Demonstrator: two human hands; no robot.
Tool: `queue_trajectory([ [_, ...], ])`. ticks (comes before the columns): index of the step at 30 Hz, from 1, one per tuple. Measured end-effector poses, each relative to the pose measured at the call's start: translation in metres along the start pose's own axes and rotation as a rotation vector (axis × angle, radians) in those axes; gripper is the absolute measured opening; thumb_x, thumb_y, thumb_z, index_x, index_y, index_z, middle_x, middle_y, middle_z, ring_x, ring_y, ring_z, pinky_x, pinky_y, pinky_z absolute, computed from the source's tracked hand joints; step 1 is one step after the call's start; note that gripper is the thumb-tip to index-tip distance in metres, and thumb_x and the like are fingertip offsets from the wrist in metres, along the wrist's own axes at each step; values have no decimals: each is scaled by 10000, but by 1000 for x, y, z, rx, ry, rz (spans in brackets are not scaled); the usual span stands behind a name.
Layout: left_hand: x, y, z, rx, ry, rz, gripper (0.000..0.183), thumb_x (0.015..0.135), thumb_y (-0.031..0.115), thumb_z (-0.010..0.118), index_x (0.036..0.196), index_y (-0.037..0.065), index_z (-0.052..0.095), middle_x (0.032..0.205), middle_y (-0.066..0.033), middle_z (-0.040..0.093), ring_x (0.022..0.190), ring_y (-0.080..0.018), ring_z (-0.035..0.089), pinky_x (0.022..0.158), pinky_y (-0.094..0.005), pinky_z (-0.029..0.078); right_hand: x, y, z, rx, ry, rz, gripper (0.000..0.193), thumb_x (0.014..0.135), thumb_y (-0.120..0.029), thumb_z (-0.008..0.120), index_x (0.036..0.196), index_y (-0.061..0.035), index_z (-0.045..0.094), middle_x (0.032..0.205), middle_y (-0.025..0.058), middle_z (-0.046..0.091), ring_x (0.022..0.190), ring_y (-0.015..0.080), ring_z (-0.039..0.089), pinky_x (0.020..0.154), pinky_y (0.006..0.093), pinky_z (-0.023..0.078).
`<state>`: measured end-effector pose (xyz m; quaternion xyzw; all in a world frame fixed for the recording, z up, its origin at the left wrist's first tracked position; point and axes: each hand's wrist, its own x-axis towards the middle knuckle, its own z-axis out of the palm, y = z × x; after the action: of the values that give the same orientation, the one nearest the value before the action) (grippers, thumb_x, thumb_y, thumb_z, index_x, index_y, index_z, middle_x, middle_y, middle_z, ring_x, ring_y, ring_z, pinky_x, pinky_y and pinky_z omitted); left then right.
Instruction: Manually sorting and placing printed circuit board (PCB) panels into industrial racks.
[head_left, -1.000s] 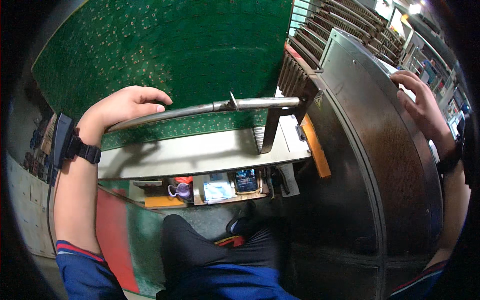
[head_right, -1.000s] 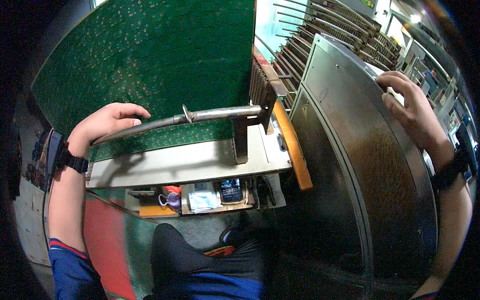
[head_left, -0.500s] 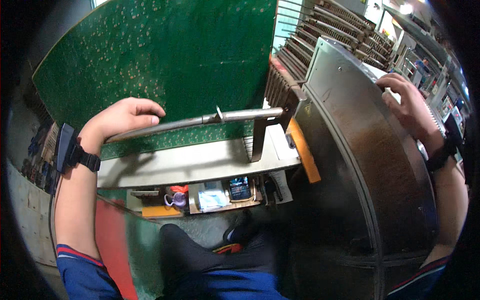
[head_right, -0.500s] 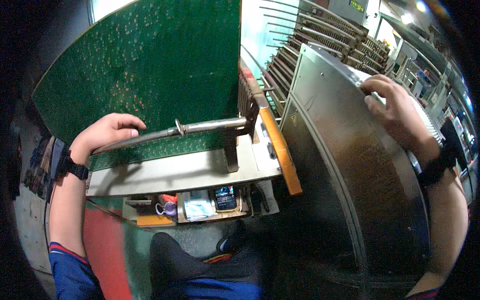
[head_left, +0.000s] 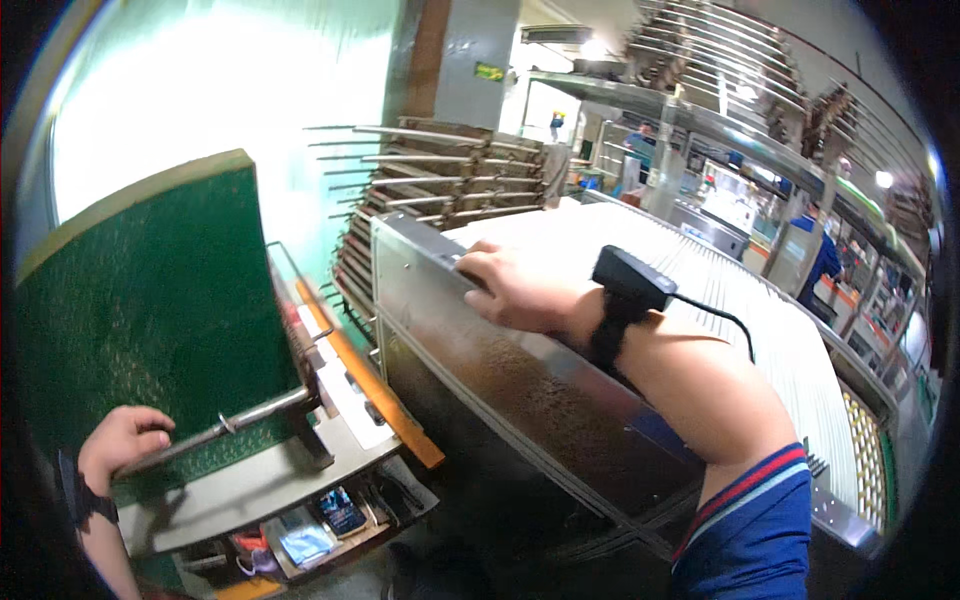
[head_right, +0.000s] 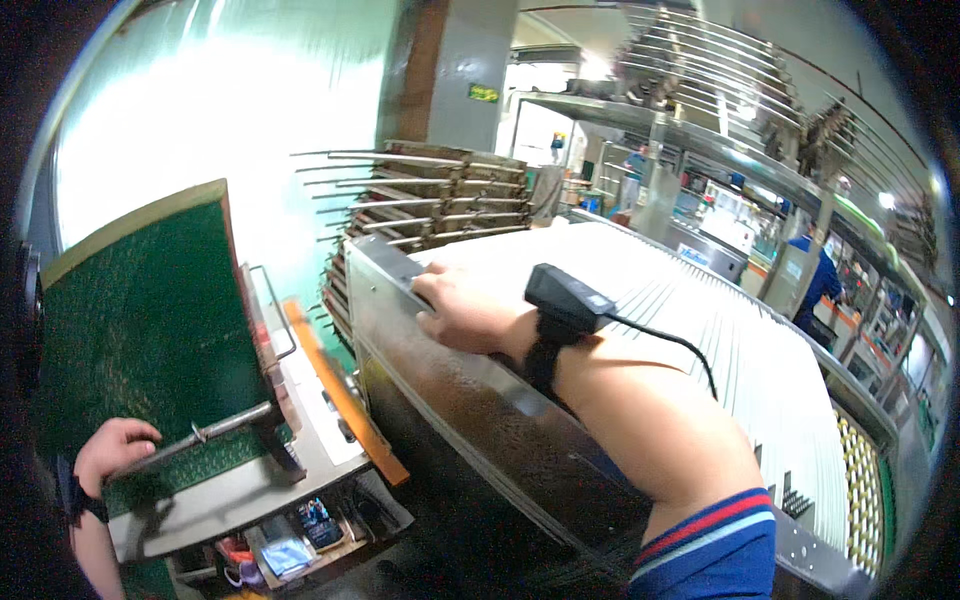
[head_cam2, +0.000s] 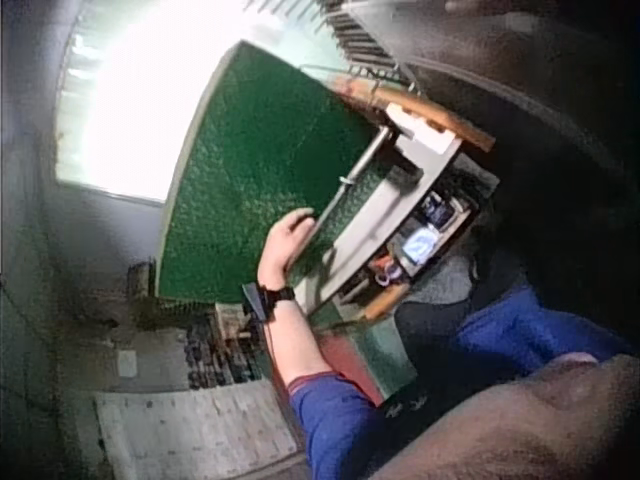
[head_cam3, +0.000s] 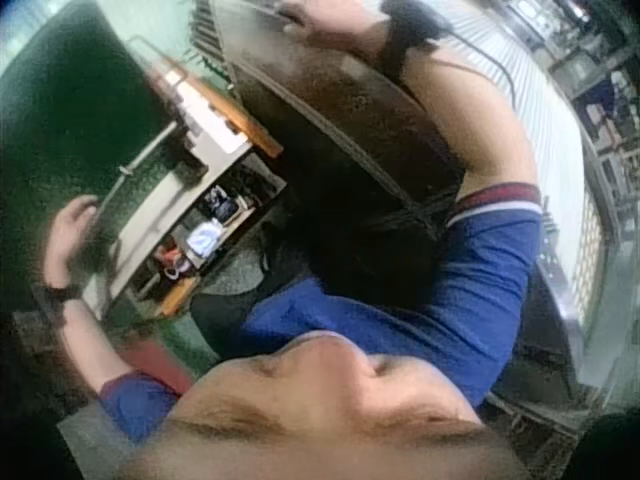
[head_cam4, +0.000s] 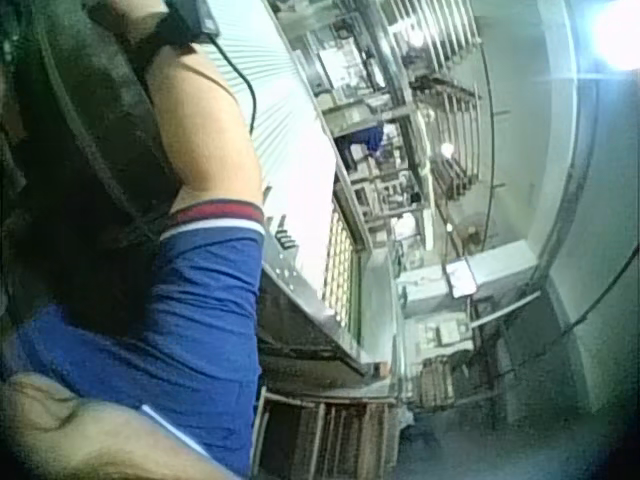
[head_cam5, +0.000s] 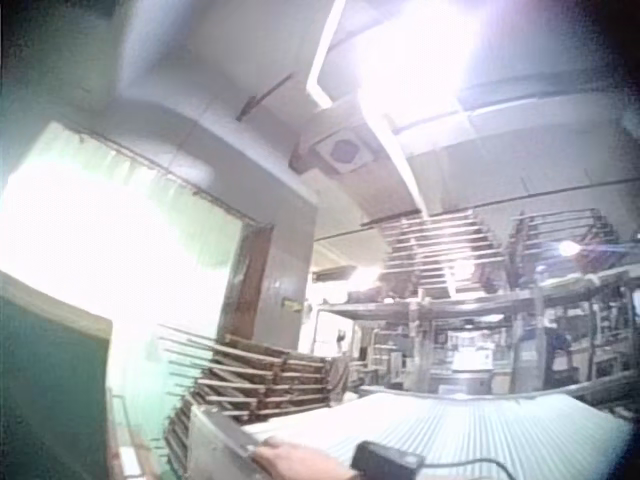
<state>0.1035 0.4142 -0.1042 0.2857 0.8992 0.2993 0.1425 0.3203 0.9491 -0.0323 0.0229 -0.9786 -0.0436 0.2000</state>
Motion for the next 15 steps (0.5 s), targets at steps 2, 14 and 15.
queue_trajectory([
  [2,0,5,3,-31,-2,6,281,887,86,741,1150,-13,730,937,-83,758,882,-125,693,818,-317,564,0,3,-1,-31,1,-8,386,899,-294,637,1174,-25,676,1174,197,638,1123,393,630,999,499,505],
  [14,-3,5,-8,0,-2,43,286,908,100,733,1163,-29,720,990,-108,765,913,-164,714,852,-321,568,5,-5,-4,37,-67,49,437,917,-272,647,1270,-15,646,1253,209,617,1183,398,614,1039,464,494],
  [15,-5,-1,-10,-5,15,20,286,908,100,733,1163,-29,720,990,-108,765,913,-164,714,852,-321,568,7,-7,-3,69,-46,46,430,919,-276,647,1261,-15,647,1244,210,617,1177,402,613,1032,469,496],
])
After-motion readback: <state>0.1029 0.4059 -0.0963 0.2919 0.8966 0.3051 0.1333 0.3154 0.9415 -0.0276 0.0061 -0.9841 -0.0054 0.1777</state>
